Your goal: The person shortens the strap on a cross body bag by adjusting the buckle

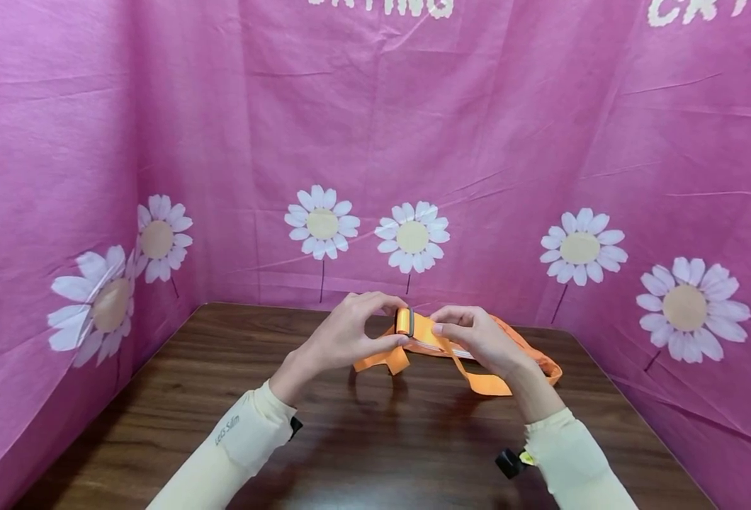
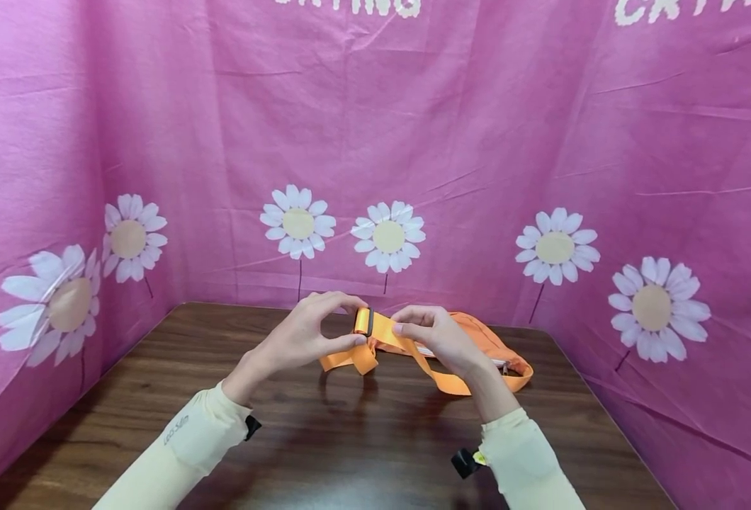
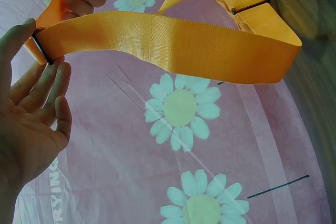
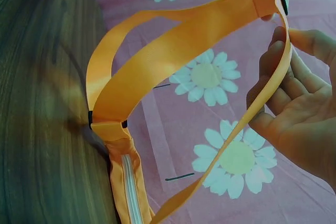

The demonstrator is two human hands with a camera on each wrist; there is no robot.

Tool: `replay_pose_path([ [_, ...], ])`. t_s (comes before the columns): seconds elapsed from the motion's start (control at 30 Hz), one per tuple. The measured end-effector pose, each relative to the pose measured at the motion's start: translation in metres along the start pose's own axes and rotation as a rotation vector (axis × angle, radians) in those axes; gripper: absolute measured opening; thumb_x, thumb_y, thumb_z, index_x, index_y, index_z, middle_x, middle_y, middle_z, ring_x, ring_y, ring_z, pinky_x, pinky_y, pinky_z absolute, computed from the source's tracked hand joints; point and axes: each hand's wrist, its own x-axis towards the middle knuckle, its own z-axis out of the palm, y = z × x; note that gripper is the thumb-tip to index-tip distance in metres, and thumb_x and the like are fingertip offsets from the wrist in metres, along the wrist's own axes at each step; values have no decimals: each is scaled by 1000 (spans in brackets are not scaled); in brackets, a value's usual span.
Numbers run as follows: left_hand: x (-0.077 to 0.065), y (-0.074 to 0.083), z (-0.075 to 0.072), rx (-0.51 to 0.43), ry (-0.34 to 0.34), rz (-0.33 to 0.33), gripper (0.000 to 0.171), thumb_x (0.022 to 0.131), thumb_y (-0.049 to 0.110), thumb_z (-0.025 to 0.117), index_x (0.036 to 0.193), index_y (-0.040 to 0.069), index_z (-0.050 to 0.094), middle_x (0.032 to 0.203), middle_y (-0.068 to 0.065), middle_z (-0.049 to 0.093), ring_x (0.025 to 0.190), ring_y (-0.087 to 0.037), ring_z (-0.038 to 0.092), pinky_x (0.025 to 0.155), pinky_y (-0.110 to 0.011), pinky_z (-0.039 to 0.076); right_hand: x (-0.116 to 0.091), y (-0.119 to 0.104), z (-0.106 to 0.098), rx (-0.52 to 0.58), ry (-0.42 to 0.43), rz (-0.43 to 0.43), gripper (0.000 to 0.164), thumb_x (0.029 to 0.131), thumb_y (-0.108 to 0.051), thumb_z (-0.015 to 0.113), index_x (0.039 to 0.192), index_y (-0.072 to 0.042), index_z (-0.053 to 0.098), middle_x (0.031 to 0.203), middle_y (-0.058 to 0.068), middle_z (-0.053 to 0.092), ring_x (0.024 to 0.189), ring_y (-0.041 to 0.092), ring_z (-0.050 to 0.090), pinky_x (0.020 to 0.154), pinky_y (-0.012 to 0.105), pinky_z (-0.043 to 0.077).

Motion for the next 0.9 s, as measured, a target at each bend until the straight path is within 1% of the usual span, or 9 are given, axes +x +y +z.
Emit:
replay_pose_path([
  [0.17,1,1,0,-25,-12,-1,43,85,30,86,121,16,68,107,13,65,100,-1,58,91,-35,44,1,-2,0,0,-9,-10,23,101,-16,66,114,3,68,89,8,61,102,32,56,93,50,43],
  [0.27,1,1,1,-29,-22,-7,43,86,31,85,121,16,67,107,14,64,100,0,57,91,-36,43,1,-2,0,-7,-6,-16,22,101,-15,66,113,3,68,84,7,58,97,29,55,90,48,44],
  [0.33,0,2,2,-18,-33,-16,43,87,35,84,122,17,66,107,15,64,100,0,57,92,-36,42,0,-3,1,-10,-6,-25,21,101,-14,65,113,3,68,83,6,57,95,28,55,89,47,44],
  [0.47,0,2,3,11,-51,-28,45,87,38,82,123,17,65,108,15,64,101,-1,58,92,-36,39,-1,-4,3,-14,10,-25,21,101,-15,65,111,3,68,85,7,60,97,28,54,89,48,44],
  [0.67,-1,2,5,23,-72,-33,49,86,37,84,126,16,64,109,13,64,102,-3,59,92,-37,40,-1,-8,8,-32,38,0,23,100,-19,68,109,2,69,95,9,65,106,30,54,96,50,41],
  [0.8,-2,2,6,18,-83,-25,50,86,37,84,127,15,64,113,10,65,106,-8,61,94,-37,40,0,-9,11,-41,24,1,22,100,-19,68,109,1,70,98,12,68,109,31,56,98,52,40],
  [0.9,-3,3,7,29,-93,-26,50,86,37,83,128,16,64,117,10,66,109,-6,60,94,-36,40,2,-9,15,-29,3,-10,22,100,-18,68,110,1,71,100,15,69,110,33,57,101,53,38],
])
